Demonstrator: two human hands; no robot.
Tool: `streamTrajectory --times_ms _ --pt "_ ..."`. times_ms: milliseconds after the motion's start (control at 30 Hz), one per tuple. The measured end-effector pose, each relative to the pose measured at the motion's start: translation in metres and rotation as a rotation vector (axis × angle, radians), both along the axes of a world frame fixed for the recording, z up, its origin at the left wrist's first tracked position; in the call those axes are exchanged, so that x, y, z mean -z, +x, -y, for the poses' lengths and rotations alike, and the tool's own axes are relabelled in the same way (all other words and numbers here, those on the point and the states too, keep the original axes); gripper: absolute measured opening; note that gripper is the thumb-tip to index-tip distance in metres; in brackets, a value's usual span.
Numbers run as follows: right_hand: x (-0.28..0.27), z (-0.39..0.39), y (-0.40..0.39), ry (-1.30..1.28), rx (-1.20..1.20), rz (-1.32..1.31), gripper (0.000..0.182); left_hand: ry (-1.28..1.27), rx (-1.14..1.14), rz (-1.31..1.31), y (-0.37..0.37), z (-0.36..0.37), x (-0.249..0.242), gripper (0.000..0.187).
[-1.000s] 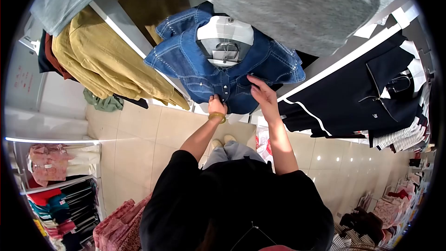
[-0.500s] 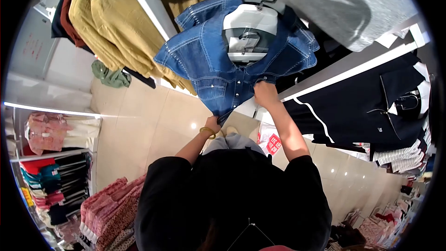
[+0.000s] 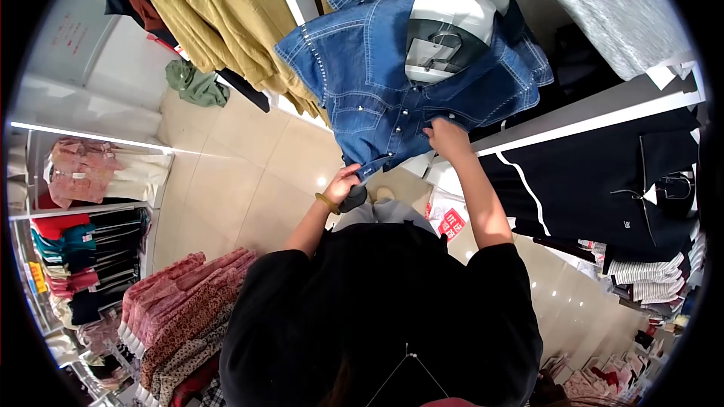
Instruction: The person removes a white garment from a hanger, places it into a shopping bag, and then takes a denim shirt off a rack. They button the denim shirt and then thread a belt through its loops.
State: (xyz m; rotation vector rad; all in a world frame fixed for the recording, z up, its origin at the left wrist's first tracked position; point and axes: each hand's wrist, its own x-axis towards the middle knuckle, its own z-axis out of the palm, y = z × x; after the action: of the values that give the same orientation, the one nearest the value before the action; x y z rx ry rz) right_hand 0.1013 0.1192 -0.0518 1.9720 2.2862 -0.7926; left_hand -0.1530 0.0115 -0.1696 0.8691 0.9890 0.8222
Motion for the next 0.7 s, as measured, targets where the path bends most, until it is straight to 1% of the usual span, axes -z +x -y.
streamTrajectory --times_ms 33,67,100,133,167,200,233,300,333,400,433,500,533,567,633,667,700 --pt "0.012 0.009 0.001 -0.002 -0.004 -0.002 0.023 0.048 -0.018 -0.001 -0.001 -0.001 0.000 0.017" --pt "0.033 0.018 0.003 0.403 0.045 -0.137 0.018 0.090 -0.060 0.007 0.000 0.000 0.000 0.002" --pt "0.046 0.028 0.004 0.806 0.094 -0.274 0.015 0.088 -0.064 0.007 -0.001 0.001 -0.001 0.002" --pt "0.049 0.040 -0.001 1.095 0.143 -0.322 0.013 0.120 -0.071 -0.027 -0.001 0.002 -0.003 0.003" --pt "0.051 0.051 -0.007 1.384 0.191 -0.369 0.015 0.151 -0.079 -0.060 -0.001 0.001 -0.005 0.008" --pt "0.062 0.065 -0.008 1.334 0.189 -0.357 0.019 0.191 -0.083 -0.054 -0.001 0.002 0.002 0.013" --pt "0.073 0.078 -0.012 1.174 0.202 -0.431 0.021 0.187 -0.084 -0.054 -0.001 0.004 0.005 0.013" --pt "0.118 0.097 -0.019 0.750 0.208 -0.562 0.024 0.289 -0.101 -0.078 0.001 0.005 0.007 0.009" --pt "0.139 0.103 -0.027 0.516 0.228 -0.623 0.027 0.287 -0.096 -0.078 0.003 0.007 0.004 0.009" --pt "0.163 0.106 -0.045 0.224 0.347 -0.790 0.036 0.214 -0.184 -0.094 0.009 0.008 -0.008 0.005" --pt "0.178 0.105 -0.054 0.224 0.346 -0.793 0.036 0.214 -0.185 -0.096 0.014 0.008 -0.014 0.005" --pt "0.214 0.094 -0.072 0.142 0.651 -0.859 0.038 0.195 -0.300 0.016 0.022 0.010 -0.023 0.007" --pt "0.237 0.085 -0.081 0.027 0.828 -1.035 0.043 0.199 -0.265 0.035 0.021 0.013 -0.017 0.014" --pt "0.254 0.077 -0.089 0.025 0.828 -1.036 0.043 0.197 -0.266 0.033 0.023 0.014 -0.017 0.014" --pt "0.252 0.066 -0.102 0.184 0.965 -1.510 0.046 0.268 -0.207 -0.069 0.029 0.017 -0.017 0.023" --pt "0.250 0.066 -0.102 0.204 0.986 -1.467 0.046 0.288 -0.183 -0.053 0.029 0.018 -0.017 0.033" --pt "0.236 0.065 -0.104 0.201 0.983 -1.469 0.046 0.289 -0.186 -0.055 0.029 0.019 -0.019 0.033"
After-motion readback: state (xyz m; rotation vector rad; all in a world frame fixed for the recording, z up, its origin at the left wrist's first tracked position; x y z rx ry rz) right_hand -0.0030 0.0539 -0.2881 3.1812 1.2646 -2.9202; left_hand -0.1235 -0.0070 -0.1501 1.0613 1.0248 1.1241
